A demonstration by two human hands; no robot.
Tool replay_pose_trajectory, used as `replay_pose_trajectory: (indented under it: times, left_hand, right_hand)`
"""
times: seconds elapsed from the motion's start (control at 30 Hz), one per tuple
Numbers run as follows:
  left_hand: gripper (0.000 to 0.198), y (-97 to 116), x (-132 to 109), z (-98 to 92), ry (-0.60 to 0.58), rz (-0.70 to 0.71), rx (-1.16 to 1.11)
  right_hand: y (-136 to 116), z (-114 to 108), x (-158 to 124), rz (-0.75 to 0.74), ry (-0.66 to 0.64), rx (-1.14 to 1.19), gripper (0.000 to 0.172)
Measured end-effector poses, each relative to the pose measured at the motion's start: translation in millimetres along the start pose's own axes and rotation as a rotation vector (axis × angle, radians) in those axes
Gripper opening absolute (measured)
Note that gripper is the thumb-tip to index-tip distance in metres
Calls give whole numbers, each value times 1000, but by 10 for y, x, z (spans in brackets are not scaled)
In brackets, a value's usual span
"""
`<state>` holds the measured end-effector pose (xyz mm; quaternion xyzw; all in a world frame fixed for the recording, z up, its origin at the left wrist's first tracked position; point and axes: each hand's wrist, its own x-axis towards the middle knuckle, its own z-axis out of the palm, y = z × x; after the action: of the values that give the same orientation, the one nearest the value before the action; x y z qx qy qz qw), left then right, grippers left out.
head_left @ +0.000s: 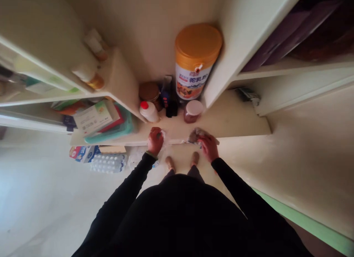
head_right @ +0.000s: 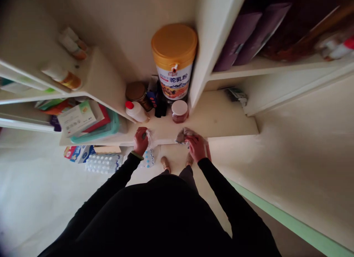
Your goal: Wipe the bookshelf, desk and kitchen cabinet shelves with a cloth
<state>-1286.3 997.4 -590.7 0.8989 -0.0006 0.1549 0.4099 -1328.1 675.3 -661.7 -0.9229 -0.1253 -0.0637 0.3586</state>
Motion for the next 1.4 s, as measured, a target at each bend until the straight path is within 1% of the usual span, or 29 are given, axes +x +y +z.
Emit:
replay_pose_trajectory:
  times: [0.07,0.13,0.17,0.2,0.23,0.3,0.37,0.4,0.47,0.53,0.57,0.63,0.7,0.77,0.8,0.83,0.87,0.93,1.0,1.07,1.1,1.13,1.17,1.2,1.23,1.3,1.33,1.37,1.4]
  left_hand:
    - [12,32,-1,112,-29,18,28]
    - [21,75,38,256,-50,56,53]
    - [27,95,75,341,-54,77,70]
    - [33,112,121,432,-55,91,92]
    - [37,123,171,527,-56,98,117]
    - [39,124,263,715,-79,97,154]
    - [40,99,316,874,-132,90,159]
    - [42,80,324,934,-159,88,159]
    - [47,45,312,1010,-181,78,168]
    - [50,25,286,1035,-161,55,184]
    - [51,23,276,1036,-145,42,190]
    - [52,29,264,1026,-118,23,196]
    - [53,35,262,1016,-108,17,206]
    - [54,30,261,1016,-100,23,219]
    - [55,23,259,1019,-95,30,225]
    - [56,14,256,1024,-92,37,229]
    - [56,5,252,1028,-87,42,230]
    - [57,-6,245,1036,-80,35,230]
    - [56,-2,244,1039,-83,11,227]
    - [54,14,251,1036,-90,-13,218]
    - [54,22,256,1034,-94,-21,214]
    - [54,28,260,1032,-97,-25,210]
    - [53,32,264,1031,-99,-25,208]
    - [53,31,267,1031,-100,-22,206]
    - [53,28,267,1032,-100,-14,204]
    - [52,12,263,1038,-99,3,197]
    - [52,4,258,1043,-98,7,193]
    - [52,-4,252,1048,-99,6,187]
    - [52,-9,246,1053,-102,2,179]
  right_hand:
    - [257,-313,-147,192,200,43,38]
    - [522,-628,-197,372,421,30,45]
    - [665,-776,-187,419,497,-13,49]
    - [817,-908,-157,426,530,-77,52]
    - [972,-1018,-110,399,512,-154,54]
    - [1265,-1150,32,320,375,-298,56]
    - [1470,-1156,247,273,220,-379,60]
    - [1519,-1115,381,262,167,-395,61]
    - [1487,-969,671,235,112,-389,62]
    - [1303,-784,899,190,78,-349,61]
    - [1178,-701,950,167,61,-328,61]
    - [945,-603,870,78,-9,-278,59]
    - [849,-636,576,-48,-104,-236,56]
    - [957,-796,220,-132,-160,-229,56]
    - [1070,-903,87,-127,-156,-236,55]
    - [1198,-1009,17,-106,-142,-248,55]
    - [1315,-1097,21,-68,-121,-263,55]
    - [1436,-1164,239,55,-64,-294,55]
    - [1339,-1050,588,151,-36,-312,57]
    - [1075,-834,818,143,-69,-301,59]
    - [932,-735,831,98,-106,-284,59]
    - [816,-663,768,37,-144,-261,58]
    - [746,-629,642,-32,-175,-235,58]
    - [735,-635,477,-99,-196,-210,58]
    - [782,-679,302,-156,-203,-189,59]
    - [1007,-846,41,-202,-178,-179,60]
    - [1141,-943,-1,-188,-160,-190,59]
    - [1260,-1026,28,-145,-134,-212,58]
    - [1342,-1078,119,-74,-101,-243,56]
